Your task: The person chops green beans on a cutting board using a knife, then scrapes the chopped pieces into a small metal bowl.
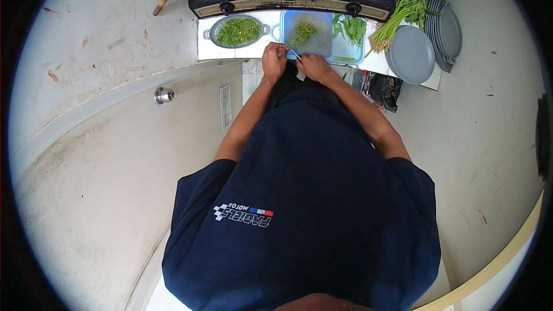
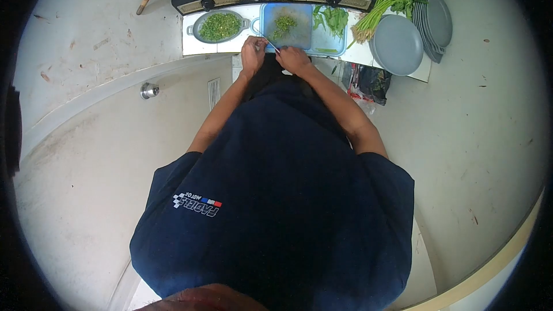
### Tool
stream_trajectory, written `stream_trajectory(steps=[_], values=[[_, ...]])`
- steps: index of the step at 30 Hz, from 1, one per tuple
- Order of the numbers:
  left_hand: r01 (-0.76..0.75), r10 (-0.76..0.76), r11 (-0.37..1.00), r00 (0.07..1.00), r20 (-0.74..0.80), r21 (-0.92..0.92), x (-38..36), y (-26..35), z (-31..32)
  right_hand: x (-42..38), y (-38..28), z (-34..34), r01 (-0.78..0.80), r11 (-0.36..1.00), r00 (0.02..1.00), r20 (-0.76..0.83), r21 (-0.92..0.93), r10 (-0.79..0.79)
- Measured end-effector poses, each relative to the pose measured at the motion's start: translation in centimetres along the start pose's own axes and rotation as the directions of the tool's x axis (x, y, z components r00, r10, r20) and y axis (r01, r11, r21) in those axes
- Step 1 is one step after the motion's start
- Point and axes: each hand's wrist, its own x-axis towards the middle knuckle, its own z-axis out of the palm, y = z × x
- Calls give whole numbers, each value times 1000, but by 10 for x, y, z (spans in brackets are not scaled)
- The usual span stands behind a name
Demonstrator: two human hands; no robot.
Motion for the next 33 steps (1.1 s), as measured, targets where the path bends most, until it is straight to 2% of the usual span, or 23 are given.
stream_trajectory(steps=[6,15,17,19,25,28,33], values=[[24,-25,999,1000,-10,-38,1,0,-1,-3,-6,-7,-15,999,1000,-10,-49,15],[-9,8,1000,998,-58,-13,-1,-1,0,-6,-5,-13,11,999,1000,17,-47,-10],[24,-23,999,999,-39,30,-1,4,-1,-4,-2,-13,25,998,1000,20,-62,-23],[0,2,999,999,-40,40,-2,1,0,-8,4,-13,-52,998,998,35,-35,53],[-28,29,1000,999,-22,11,1,1,5,-11,7,-29,-148,986,989,37,72,146],[-20,20,1000,1000,-6,4,5,5,8,-10,5,-30,-165,980,986,52,114,160],[-22,22,998,1000,-6,-52,9,6,11,-10,4,-27,-119,990,993,25,77,118]])
